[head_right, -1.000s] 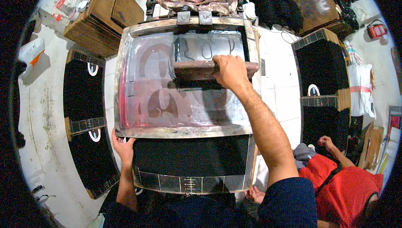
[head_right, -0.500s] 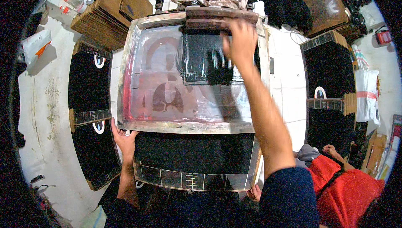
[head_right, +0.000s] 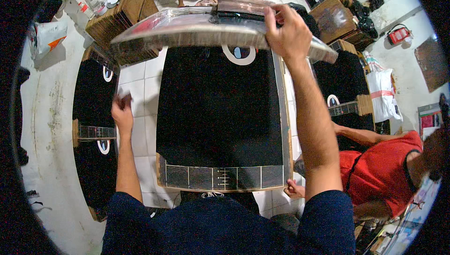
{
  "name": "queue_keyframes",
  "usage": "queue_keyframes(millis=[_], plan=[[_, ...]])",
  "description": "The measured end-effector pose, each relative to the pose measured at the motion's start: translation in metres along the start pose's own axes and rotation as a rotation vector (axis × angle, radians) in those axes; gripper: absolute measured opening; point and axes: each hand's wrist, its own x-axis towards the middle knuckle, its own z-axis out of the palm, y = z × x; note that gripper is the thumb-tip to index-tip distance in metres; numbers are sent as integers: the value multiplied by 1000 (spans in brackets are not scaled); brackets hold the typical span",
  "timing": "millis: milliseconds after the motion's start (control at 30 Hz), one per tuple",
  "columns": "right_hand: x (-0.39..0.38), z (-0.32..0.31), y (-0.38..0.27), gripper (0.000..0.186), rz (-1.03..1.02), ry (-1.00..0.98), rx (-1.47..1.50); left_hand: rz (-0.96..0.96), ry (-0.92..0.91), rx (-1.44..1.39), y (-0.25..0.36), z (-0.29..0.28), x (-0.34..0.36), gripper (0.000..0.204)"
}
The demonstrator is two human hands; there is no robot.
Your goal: The person repeatedly places a screen printing frame over a black t-shirt, applies ink with a squeegee, and lifts the frame to reveal a printed design. The process is repeated multiple times on the same garment.
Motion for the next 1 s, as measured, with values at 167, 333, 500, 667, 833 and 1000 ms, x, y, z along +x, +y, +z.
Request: queue_keyframes(millis=[167,333,500,667,833,1000], plan=[[75,-6,-4,51,191,-202,-180,-548,-935,517,-203,-41,-238,49],[122,-5,22,60,163,-263,-213,-800,-835,-19,-222,-6,-440,52],[153,2,35,59,100,-283,-219,-510,-827,471,-198,28,-509,42],[162,-2,25,56,65,-284,-201,-394,-833,786,-204,17,-516,39],[154,-12,5,55,66,-224,-162,-847,-997,649,-157,-7,-490,56],[165,-2,25,52,119,-242,-135,-941,-865,557,-121,-28,-466,51]])
